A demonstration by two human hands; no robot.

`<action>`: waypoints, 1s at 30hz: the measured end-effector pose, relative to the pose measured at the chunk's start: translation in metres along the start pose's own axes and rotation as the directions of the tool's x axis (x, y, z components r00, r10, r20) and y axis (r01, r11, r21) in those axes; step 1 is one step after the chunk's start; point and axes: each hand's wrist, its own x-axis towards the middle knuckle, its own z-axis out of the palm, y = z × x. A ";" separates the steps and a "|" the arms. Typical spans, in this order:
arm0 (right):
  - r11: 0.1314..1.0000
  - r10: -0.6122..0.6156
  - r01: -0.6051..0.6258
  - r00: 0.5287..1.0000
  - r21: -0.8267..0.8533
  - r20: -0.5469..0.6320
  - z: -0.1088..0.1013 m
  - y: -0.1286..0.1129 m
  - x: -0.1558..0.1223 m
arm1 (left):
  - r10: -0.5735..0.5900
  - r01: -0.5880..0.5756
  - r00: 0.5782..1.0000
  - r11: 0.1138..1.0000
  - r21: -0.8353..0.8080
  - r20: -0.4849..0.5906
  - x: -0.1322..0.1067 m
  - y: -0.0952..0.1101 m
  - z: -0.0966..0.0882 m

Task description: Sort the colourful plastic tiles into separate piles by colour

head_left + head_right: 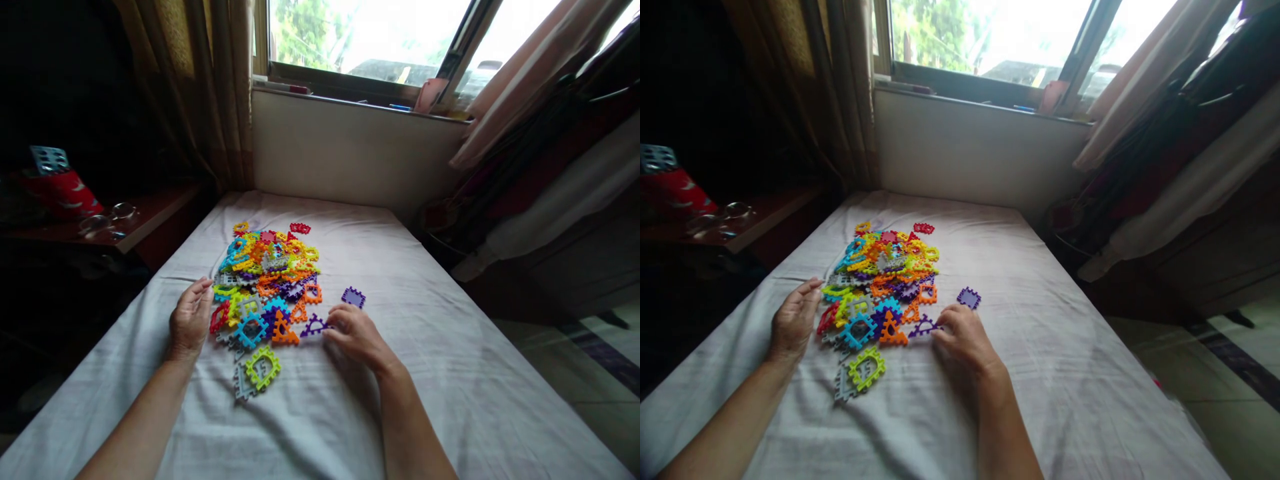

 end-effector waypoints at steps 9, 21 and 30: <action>0.826 0.340 -0.513 0.783 -0.231 -0.521 -0.008 0.055 -0.008 | 0.461 -0.647 0.655 0.751 0.130 0.598 -0.038 0.055 0.013; 0.991 0.006 -0.059 0.916 -0.120 -0.402 0.034 -0.014 0.009 | 0.485 -0.658 0.660 0.742 0.130 0.574 -0.034 0.051 0.006; 0.980 -0.147 0.135 0.986 -0.144 -0.074 0.065 -0.067 0.016 | 0.403 -0.575 0.777 0.766 0.286 0.484 -0.006 0.019 -0.020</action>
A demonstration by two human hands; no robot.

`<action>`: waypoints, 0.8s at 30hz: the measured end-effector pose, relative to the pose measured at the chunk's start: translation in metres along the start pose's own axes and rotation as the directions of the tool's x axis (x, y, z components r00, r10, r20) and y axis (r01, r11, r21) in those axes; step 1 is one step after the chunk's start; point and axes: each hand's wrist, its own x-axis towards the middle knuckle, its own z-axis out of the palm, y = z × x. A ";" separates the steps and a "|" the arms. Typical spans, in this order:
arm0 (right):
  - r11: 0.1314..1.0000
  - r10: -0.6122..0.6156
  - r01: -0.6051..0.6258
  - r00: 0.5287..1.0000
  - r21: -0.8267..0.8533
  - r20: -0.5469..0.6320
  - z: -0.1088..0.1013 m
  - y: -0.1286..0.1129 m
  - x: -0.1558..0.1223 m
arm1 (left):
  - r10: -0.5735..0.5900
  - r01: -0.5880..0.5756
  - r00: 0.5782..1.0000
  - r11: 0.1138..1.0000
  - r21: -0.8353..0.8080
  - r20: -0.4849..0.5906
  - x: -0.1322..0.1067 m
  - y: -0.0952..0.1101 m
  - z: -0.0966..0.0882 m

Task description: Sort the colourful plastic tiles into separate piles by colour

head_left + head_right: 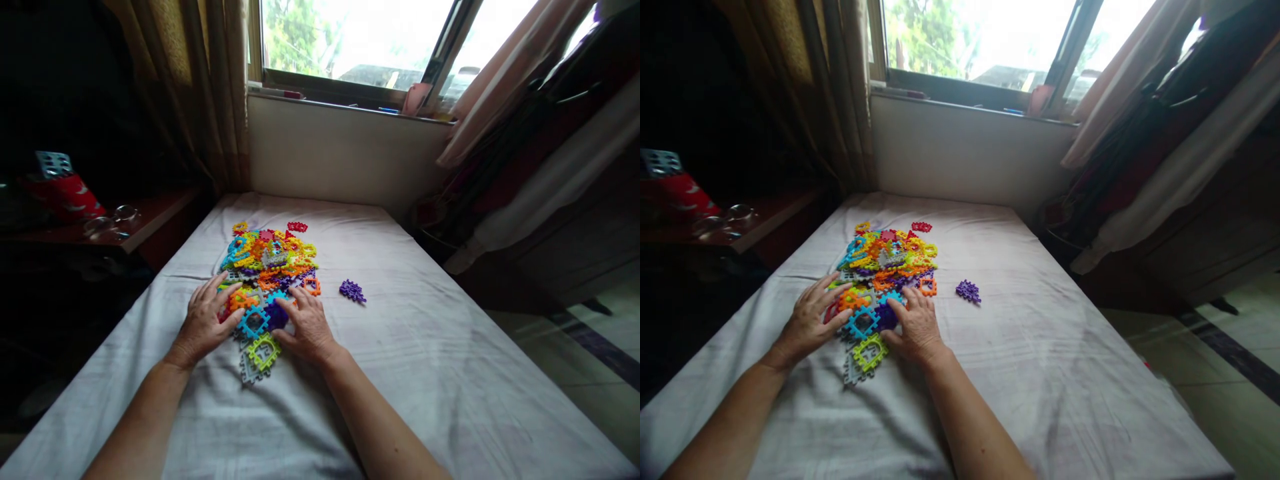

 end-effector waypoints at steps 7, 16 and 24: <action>0.997 0.026 -0.029 0.999 0.065 0.041 0.007 0.002 -0.001 | 0.160 -0.197 0.868 0.980 0.030 0.469 -0.016 0.051 0.009; 0.912 0.382 -0.407 0.887 -0.050 -0.258 -0.032 0.065 -0.010 | 0.025 -0.092 0.955 0.973 0.213 0.295 -0.015 0.021 0.007; 0.628 0.711 -0.767 0.634 -0.129 -0.304 -0.062 0.107 -0.025 | -0.090 0.048 0.983 0.969 0.243 0.163 -0.009 0.010 0.002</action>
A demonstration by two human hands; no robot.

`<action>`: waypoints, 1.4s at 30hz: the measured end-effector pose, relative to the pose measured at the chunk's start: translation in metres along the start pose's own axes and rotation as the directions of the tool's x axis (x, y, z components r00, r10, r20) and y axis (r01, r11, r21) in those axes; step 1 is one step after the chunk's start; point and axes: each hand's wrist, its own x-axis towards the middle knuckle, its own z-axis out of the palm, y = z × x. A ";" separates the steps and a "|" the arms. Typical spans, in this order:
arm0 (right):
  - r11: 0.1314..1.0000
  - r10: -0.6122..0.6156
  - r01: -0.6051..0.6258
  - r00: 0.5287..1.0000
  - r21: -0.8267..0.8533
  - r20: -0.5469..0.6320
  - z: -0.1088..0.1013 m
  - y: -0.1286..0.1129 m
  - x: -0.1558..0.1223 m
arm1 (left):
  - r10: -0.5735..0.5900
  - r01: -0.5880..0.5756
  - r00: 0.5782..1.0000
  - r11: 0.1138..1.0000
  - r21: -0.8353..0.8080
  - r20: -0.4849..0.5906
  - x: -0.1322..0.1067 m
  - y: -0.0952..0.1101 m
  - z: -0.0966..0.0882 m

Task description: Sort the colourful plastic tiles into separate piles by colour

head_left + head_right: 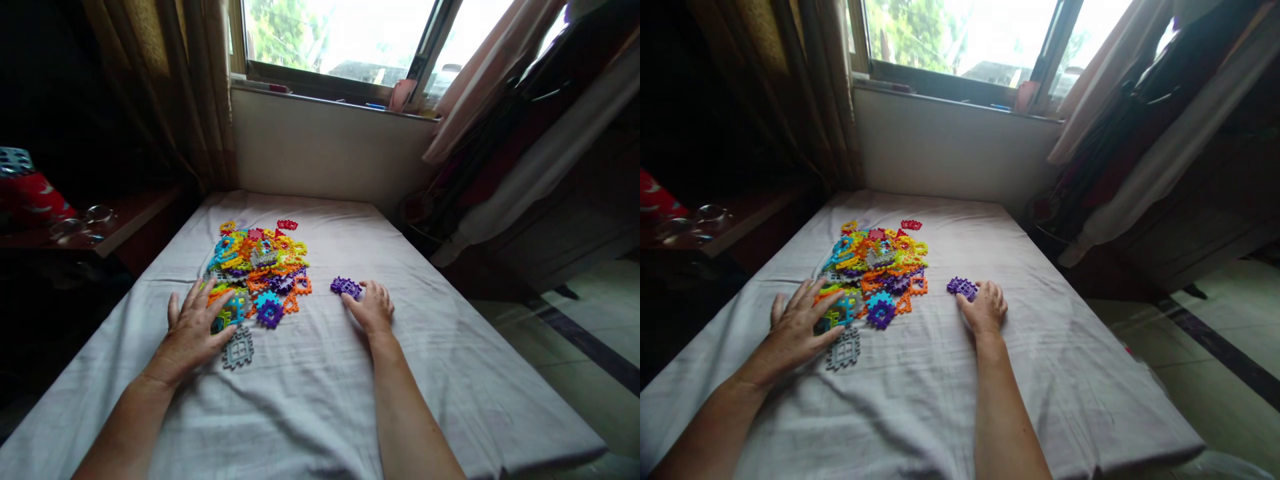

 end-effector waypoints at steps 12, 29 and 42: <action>0.709 -0.671 0.648 0.742 0.278 -0.017 0.015 -0.085 -0.065 | -0.083 0.064 0.990 0.986 -0.157 -0.114 0.008 -0.017 0.006; 0.678 -0.733 0.701 0.667 0.221 0.137 0.013 -0.101 -0.086 | -0.164 0.081 0.966 0.927 -0.367 -0.201 0.012 -0.022 0.008; 0.995 0.061 -0.050 0.989 0.085 -0.138 -0.013 0.002 0.006 | -0.240 0.131 0.934 0.920 -0.370 -0.266 0.012 -0.020 0.004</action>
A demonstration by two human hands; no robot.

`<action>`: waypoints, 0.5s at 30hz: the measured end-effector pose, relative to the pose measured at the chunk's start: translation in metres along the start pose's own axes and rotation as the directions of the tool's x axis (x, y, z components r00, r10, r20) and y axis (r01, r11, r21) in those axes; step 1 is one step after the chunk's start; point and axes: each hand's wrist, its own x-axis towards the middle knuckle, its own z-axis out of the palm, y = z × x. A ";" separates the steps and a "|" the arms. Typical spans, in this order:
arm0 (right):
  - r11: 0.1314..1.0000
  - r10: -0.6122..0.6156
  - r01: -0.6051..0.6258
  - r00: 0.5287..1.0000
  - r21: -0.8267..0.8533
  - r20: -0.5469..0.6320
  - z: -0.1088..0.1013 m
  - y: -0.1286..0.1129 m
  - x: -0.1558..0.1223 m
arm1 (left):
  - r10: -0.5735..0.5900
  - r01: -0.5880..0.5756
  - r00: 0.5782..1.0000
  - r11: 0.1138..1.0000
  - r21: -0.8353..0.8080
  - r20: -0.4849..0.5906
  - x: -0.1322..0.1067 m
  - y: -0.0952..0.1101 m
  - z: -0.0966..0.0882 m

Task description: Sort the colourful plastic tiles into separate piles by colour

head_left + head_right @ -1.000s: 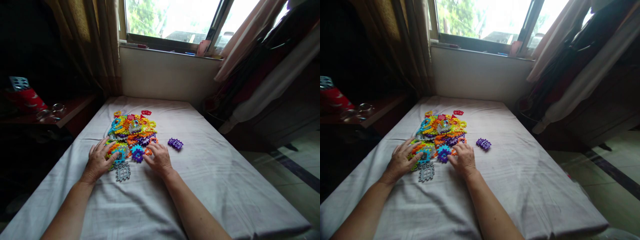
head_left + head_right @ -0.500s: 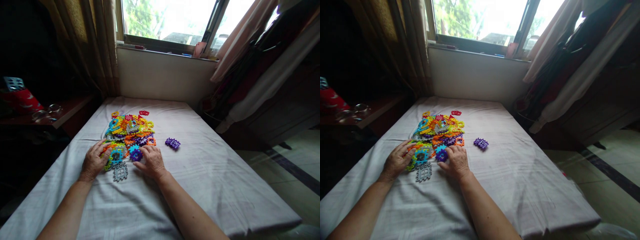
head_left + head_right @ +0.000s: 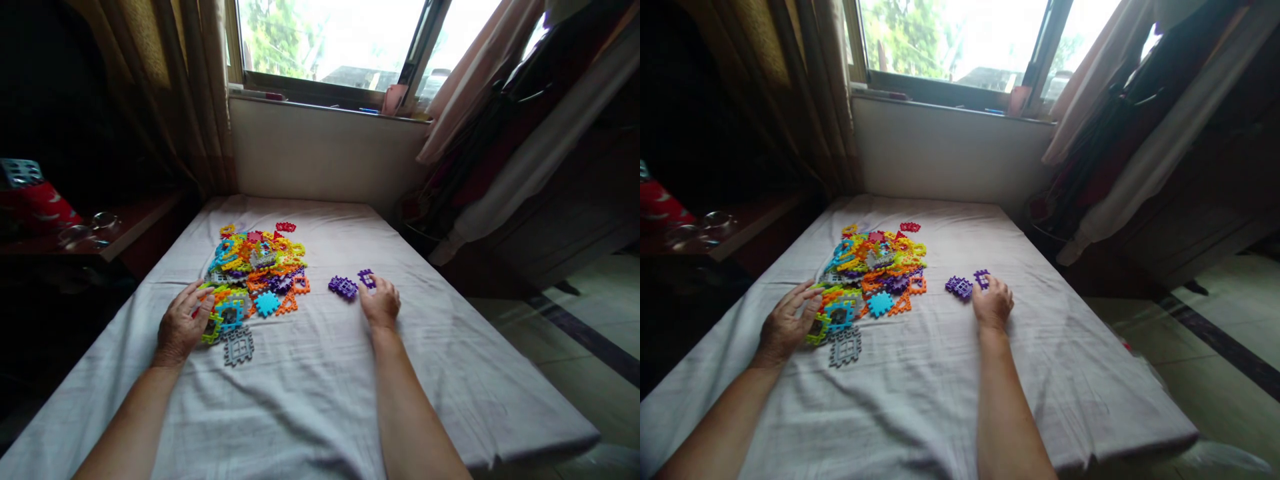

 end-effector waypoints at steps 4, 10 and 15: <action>0.990 0.120 -0.113 0.989 -0.079 0.091 -0.003 0.020 0.009 | -0.001 0.001 1.000 1.000 -0.005 0.004 -0.001 0.000 0.001; 0.999 0.026 -0.022 0.993 -0.037 0.117 0.003 0.004 0.001 | -0.027 0.027 1.000 1.000 -0.009 -0.011 -0.001 0.002 -0.002; 0.968 -0.227 0.243 0.955 -0.065 0.191 0.015 -0.015 -0.009 | -0.028 0.028 1.000 0.999 -0.025 0.000 -0.001 0.002 0.000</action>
